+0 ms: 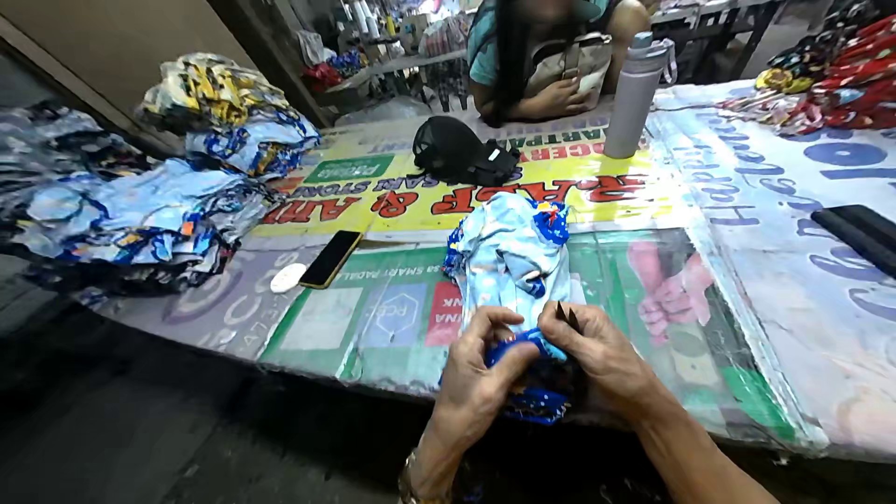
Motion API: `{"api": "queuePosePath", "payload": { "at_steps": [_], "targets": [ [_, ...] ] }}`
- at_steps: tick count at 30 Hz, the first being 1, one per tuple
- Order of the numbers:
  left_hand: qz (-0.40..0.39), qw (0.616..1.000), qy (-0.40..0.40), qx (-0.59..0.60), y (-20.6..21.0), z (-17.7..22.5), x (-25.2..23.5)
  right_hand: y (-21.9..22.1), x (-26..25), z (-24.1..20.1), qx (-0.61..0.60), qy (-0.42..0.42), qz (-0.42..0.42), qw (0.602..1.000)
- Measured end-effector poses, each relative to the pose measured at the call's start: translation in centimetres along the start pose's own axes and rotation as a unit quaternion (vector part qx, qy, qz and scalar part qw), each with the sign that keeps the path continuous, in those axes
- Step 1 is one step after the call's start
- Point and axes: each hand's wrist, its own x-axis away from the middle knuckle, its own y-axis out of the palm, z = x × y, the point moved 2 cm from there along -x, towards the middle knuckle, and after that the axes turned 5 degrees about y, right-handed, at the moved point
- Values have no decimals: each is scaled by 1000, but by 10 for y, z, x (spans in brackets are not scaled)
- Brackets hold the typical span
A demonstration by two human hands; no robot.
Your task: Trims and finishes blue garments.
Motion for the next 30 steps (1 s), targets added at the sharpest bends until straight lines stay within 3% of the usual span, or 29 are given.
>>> {"api": "queuePosePath", "payload": {
  "at_steps": [3,9,13,18,22,25,30],
  "targets": [
    [-17,1000,-1,-26,2,-1,-7,3,-4,-1,48,-30,11,998],
    [25,983,-75,166,3,-8,-13,6,-2,2,33,-20,28,999],
    [52,964,-113,235,1,-8,-14,5,0,6,-32,-2,40,999],
    [5,950,-89,301,-4,-6,-14,5,1,0,-25,6,42,999],
    [-46,954,-67,290,-9,-2,-15,10,2,-9,55,-13,-7,998],
    [-80,964,-53,250,-11,-1,-14,11,-1,-6,40,-51,-2,998],
    [-142,988,-16,55,-18,4,-13,16,-1,-2,105,-71,39,991]
  ]
}}
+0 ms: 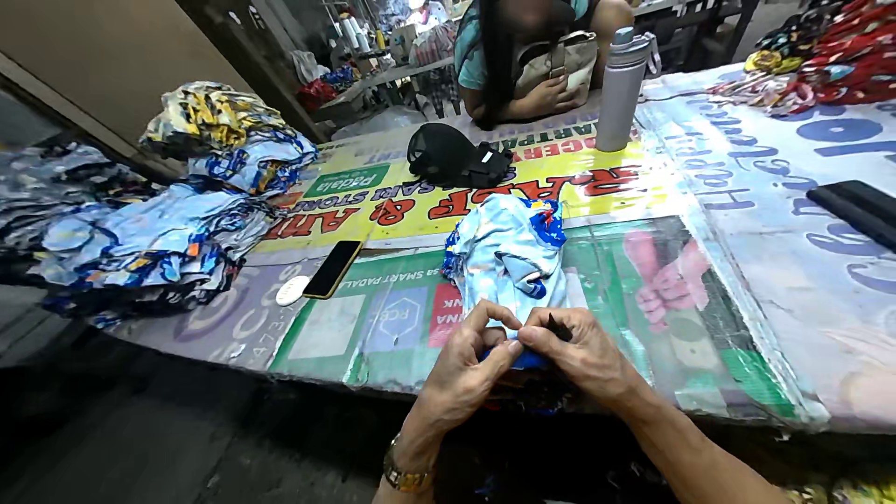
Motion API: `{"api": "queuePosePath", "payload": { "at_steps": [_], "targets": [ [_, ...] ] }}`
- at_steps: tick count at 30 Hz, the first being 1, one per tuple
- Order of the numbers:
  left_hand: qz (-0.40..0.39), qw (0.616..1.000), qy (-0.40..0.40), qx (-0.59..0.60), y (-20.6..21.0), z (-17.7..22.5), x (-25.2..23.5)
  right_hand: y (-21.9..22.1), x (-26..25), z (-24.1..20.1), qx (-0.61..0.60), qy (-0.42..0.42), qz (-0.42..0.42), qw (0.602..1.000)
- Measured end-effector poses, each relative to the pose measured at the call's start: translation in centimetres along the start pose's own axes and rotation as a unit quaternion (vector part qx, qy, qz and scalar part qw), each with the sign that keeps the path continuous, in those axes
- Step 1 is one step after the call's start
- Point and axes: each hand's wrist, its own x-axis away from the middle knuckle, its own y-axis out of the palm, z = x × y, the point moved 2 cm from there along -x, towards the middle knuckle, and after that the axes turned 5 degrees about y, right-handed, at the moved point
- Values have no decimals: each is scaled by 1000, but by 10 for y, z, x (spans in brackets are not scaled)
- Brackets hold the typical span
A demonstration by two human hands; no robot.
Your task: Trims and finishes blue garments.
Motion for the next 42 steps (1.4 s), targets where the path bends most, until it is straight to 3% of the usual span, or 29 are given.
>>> {"api": "queuePosePath", "payload": {
  "at_steps": [4,9,11,13,16,18,21,24,26,30,32,36,39,42],
  "targets": [
    [21,967,14,-252,-22,3,-18,17,6,11,257,-51,21,965],
    [-16,878,42,-477,-26,-11,-70,47,15,18,468,-168,36,867],
    [-66,848,26,-525,-23,-33,-84,52,17,19,512,-184,33,839],
    [-62,856,35,-511,-29,-52,-95,52,20,18,535,-195,17,822],
    [82,895,46,-437,-58,-46,-97,49,21,16,508,-208,-22,836],
    [151,893,-11,-423,-80,-40,-86,46,19,14,468,-200,-45,860],
    [102,869,-155,-460,-87,-53,-60,36,11,10,426,-167,-18,889],
    [14,862,-248,-442,-67,-64,-37,21,6,11,479,-108,52,869],
    [35,868,-243,-432,-53,-60,-24,22,6,18,510,-48,22,859],
    [103,852,-66,-509,-31,-60,-14,20,15,26,526,-46,17,849],
    [122,848,-47,-514,-21,-56,-10,13,18,26,508,-42,12,860],
    [163,902,-107,-386,-3,-54,-11,5,23,19,459,-91,72,881],
    [215,960,-151,-94,7,-45,-21,8,24,12,478,-86,69,872],
    [216,949,-171,154,20,-39,-21,6,22,6,515,-54,63,853]
  ]
}}
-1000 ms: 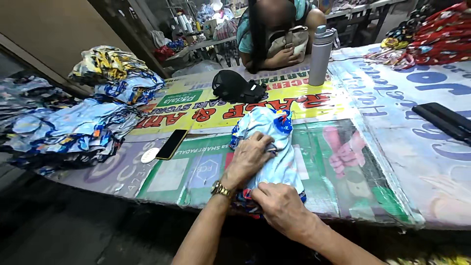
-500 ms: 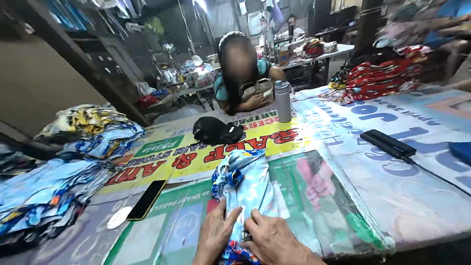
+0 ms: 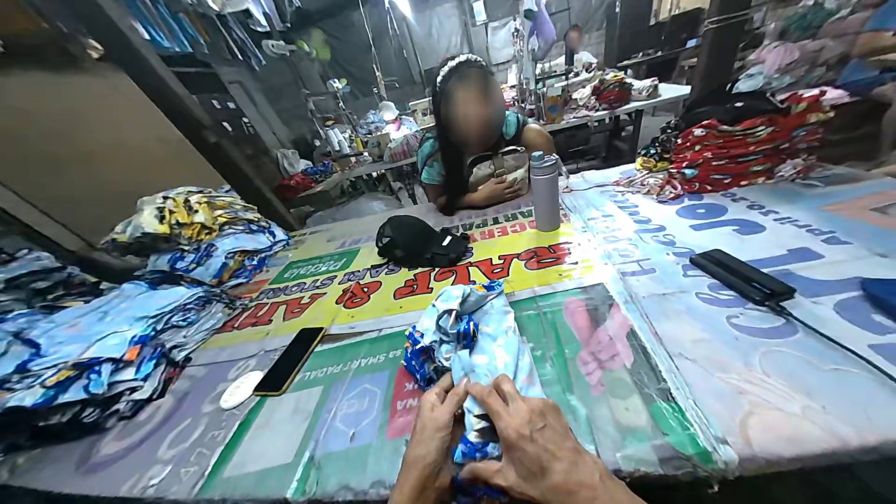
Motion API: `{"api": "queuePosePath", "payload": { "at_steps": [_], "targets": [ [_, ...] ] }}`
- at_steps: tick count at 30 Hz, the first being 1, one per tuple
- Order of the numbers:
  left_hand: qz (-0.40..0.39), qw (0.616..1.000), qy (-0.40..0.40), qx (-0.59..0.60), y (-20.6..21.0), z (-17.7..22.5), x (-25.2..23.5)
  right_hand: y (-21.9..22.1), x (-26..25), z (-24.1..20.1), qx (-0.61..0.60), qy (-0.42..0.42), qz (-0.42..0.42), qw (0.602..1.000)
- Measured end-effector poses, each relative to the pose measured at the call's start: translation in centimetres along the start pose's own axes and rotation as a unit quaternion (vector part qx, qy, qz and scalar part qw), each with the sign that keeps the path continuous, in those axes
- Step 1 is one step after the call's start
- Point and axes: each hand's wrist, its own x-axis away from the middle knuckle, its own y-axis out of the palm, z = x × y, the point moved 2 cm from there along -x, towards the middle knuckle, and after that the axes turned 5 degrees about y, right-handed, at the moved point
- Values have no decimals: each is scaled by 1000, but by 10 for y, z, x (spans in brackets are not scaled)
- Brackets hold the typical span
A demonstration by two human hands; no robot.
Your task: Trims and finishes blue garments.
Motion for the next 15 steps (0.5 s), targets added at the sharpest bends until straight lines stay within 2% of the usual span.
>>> {"api": "queuePosePath", "payload": {
  "at_steps": [1,3,5,6,8,9,11,13,15],
  "targets": [
    [-23,999,-21,34,-1,-2,3,-2,0,1,2,5,4,1000],
    [-80,996,-24,12,-12,-7,7,-4,-1,6,-17,8,-5,1000],
    [-120,983,49,-131,-30,-10,2,-5,-1,11,-60,11,-20,998],
    [-121,949,116,-269,-39,-9,-4,-5,-2,12,-87,14,-19,996],
    [-99,806,234,-535,-48,-6,-18,-8,-5,14,-142,23,-8,990],
    [-87,761,247,-593,-45,-4,-25,-10,-7,15,-172,32,-4,985],
    [-64,734,255,-626,-23,4,-38,-17,-10,21,-244,67,20,967],
    [-44,721,292,-626,14,12,-54,-30,-10,30,-337,111,62,933],
    [-59,719,323,-612,57,18,-71,-50,-6,43,-405,148,105,896]
  ]
}}
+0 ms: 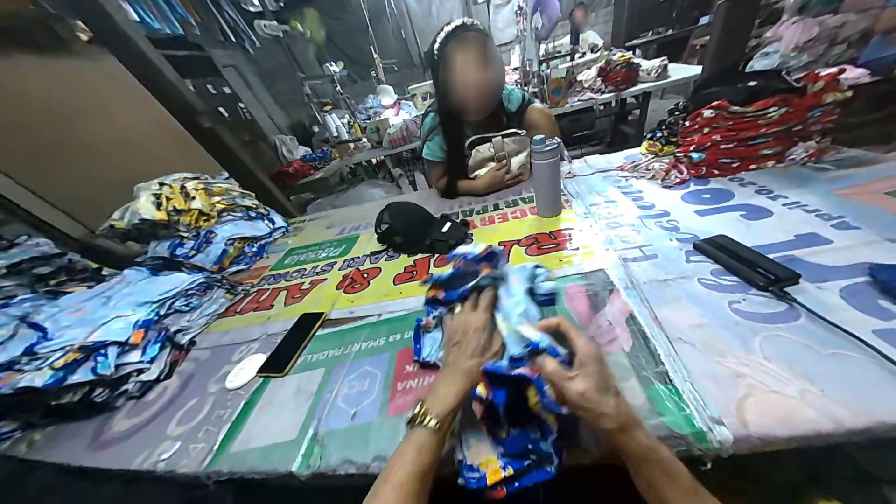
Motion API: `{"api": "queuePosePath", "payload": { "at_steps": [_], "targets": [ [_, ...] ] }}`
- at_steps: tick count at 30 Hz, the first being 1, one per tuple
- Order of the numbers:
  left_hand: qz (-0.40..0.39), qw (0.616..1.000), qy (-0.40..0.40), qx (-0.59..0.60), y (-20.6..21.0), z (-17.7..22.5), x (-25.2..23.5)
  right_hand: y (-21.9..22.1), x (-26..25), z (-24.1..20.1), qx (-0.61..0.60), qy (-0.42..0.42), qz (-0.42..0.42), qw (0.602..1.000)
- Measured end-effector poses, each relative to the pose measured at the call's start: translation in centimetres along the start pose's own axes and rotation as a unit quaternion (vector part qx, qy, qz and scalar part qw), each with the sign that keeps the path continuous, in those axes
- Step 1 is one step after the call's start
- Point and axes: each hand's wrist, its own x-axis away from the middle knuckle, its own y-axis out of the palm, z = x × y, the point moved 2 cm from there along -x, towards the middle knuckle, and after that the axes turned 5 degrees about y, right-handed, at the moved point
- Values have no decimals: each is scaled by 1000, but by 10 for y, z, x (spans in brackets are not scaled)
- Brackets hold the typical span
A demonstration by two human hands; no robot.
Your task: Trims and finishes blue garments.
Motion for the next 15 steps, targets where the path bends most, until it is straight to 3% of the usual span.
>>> {"api": "queuePosePath", "payload": {
  "at_steps": [3,6,8,11,15],
  "targets": [
    [-47,995,77,30,44,38,-20,-58,15,10,99,37,28,994],
    [-179,971,137,86,98,60,-16,-132,34,16,337,69,25,938],
    [-224,961,143,75,109,64,-29,-156,36,7,403,34,61,913],
    [-268,954,112,73,102,70,-35,-129,26,-19,402,-78,82,908],
    [-222,951,148,155,60,89,16,-64,1,-18,371,-168,-26,913]
  ]
}}
